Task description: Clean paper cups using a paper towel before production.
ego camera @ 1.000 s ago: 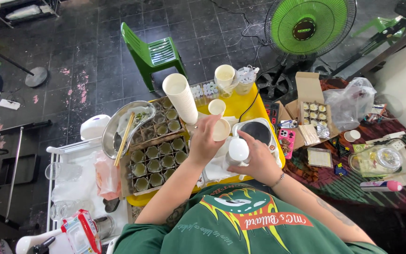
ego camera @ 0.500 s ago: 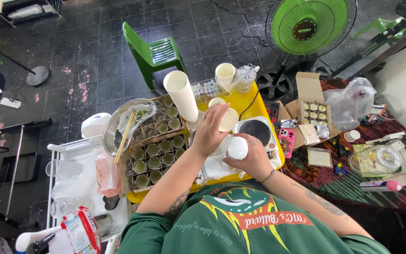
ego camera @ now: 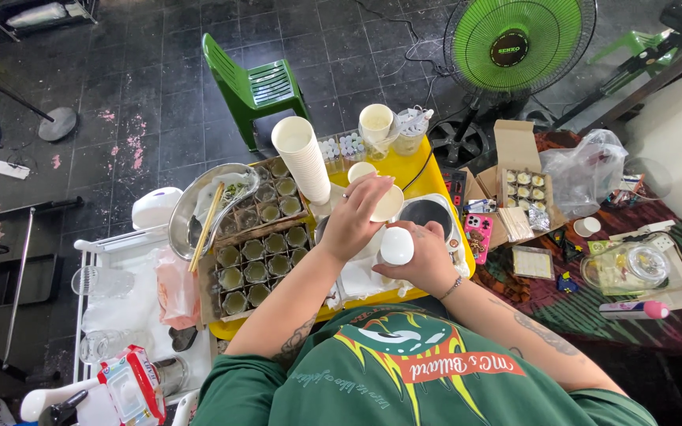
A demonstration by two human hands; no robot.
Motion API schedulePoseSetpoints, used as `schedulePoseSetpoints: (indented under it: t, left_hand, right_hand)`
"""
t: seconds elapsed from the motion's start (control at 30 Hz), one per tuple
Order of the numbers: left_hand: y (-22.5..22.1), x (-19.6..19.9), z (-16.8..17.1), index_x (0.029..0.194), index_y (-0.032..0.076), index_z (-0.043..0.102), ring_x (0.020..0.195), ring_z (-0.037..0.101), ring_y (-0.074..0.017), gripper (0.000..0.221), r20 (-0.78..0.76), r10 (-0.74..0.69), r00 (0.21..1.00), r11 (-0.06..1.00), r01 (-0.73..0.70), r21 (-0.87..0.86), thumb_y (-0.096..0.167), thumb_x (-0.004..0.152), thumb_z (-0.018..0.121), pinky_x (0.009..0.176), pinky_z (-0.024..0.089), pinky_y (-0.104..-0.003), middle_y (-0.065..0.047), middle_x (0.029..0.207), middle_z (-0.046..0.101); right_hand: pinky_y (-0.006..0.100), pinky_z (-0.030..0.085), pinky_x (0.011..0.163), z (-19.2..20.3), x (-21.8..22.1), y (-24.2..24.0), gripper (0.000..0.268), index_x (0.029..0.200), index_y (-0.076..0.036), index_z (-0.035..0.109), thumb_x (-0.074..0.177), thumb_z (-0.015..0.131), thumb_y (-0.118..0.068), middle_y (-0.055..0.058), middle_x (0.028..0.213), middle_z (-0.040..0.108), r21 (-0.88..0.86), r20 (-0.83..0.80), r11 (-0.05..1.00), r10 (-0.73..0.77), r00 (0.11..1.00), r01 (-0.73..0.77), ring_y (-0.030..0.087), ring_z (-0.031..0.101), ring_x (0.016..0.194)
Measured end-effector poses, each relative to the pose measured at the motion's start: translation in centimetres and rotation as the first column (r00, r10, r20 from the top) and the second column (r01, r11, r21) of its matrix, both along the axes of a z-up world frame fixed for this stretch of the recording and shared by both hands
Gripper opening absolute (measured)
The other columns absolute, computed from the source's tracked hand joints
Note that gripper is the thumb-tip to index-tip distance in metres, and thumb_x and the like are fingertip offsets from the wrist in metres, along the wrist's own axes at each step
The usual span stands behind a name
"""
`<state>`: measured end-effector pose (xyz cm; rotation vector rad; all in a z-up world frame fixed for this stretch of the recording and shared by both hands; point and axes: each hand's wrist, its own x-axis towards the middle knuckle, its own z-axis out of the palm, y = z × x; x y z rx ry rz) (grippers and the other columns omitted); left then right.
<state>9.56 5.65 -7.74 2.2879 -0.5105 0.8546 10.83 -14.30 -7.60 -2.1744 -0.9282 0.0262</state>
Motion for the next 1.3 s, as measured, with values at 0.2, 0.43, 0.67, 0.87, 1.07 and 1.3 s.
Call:
schedulePoseSetpoints:
  t: [0.2,0.43,0.67,0.87,1.07,1.3]
  left_hand:
    - [-0.2,-0.4,0.8,0.148,0.013,0.044,0.131,0.056,-0.0356,0.086,-0.027,0.021,0.999,0.997,-0.023,-0.079,0.010,0.075,0.089,0.109,0.049,-0.044,-0.012,0.139,0.056]
    - [1.0,-1.6,0.5,0.150,0.008,0.036,0.126,0.058,-0.0366,0.097,-0.074,0.184,0.980,0.966,-0.194,-0.173,0.006,0.070,0.091,0.107,0.050,-0.044,-0.016,0.136,0.057]
    - [1.2,-5.5,2.4,0.142,0.008,0.030,0.134,0.062,-0.0279,0.086,-0.076,-0.131,0.988,0.869,0.078,-0.489,0.003,0.079,0.088,0.112,0.052,-0.039,-0.019,0.145,0.056]
    - [0.8,-8.4,5.6,0.138,0.007,0.040,0.140,0.056,-0.0270,0.075,-0.147,-0.491,0.859,0.681,0.273,-0.679,0.003,0.080,0.088,0.116,0.050,-0.041,-0.020,0.151,0.053]
    - [0.7,-9.7,5.2,0.145,0.005,0.044,0.136,0.051,-0.0240,0.063,-0.222,-0.648,0.729,0.625,0.342,-0.701,0.019,0.093,0.077,0.116,0.044,-0.039,-0.016,0.142,0.049]
    - [0.9,-10.2,4.3,0.142,0.008,0.044,0.126,0.057,-0.0274,0.055,-0.242,-0.423,0.873,0.785,0.220,-0.579,0.025,0.099,0.073,0.112,0.048,-0.037,-0.015,0.140,0.055]
  right_hand:
    - [0.042,0.037,0.093,1.6,-0.2,0.3,0.077,0.124,-0.013,0.065,0.060,0.089,-0.048,0.006,0.104,0.074,-0.114,-0.100,0.993,-0.017,0.995,0.006,0.024,0.068,0.097]
    - [0.044,0.035,0.099,-2.3,2.2,-4.0,0.080,0.119,-0.005,0.059,0.058,0.090,-0.047,0.018,0.137,0.057,-0.063,0.036,0.986,0.157,0.987,-0.155,0.033,0.059,0.106]
    - [0.027,0.048,0.099,0.3,3.7,-8.1,0.053,0.134,-0.005,0.042,0.086,0.065,0.001,0.009,0.124,0.056,0.543,-0.541,0.839,0.317,0.779,0.036,0.015,0.058,0.113]
    - [0.030,0.057,0.085,8.5,0.0,-4.3,0.027,0.107,-0.007,0.060,0.085,0.074,0.003,0.006,0.109,0.066,0.470,-0.251,0.877,0.240,0.938,-0.098,0.017,0.069,0.099]
    - [0.038,0.059,0.088,11.8,-1.5,-0.7,0.022,0.093,-0.008,0.071,0.072,0.075,-0.006,0.006,0.112,0.068,0.004,0.591,0.830,0.448,0.671,-0.557,0.027,0.071,0.101]
    - [0.040,0.057,0.074,6.2,-1.3,-1.1,0.032,0.101,-0.008,0.076,0.070,0.073,-0.002,0.007,0.110,0.071,-0.181,0.359,0.805,0.589,0.724,-0.565,0.027,0.069,0.093]
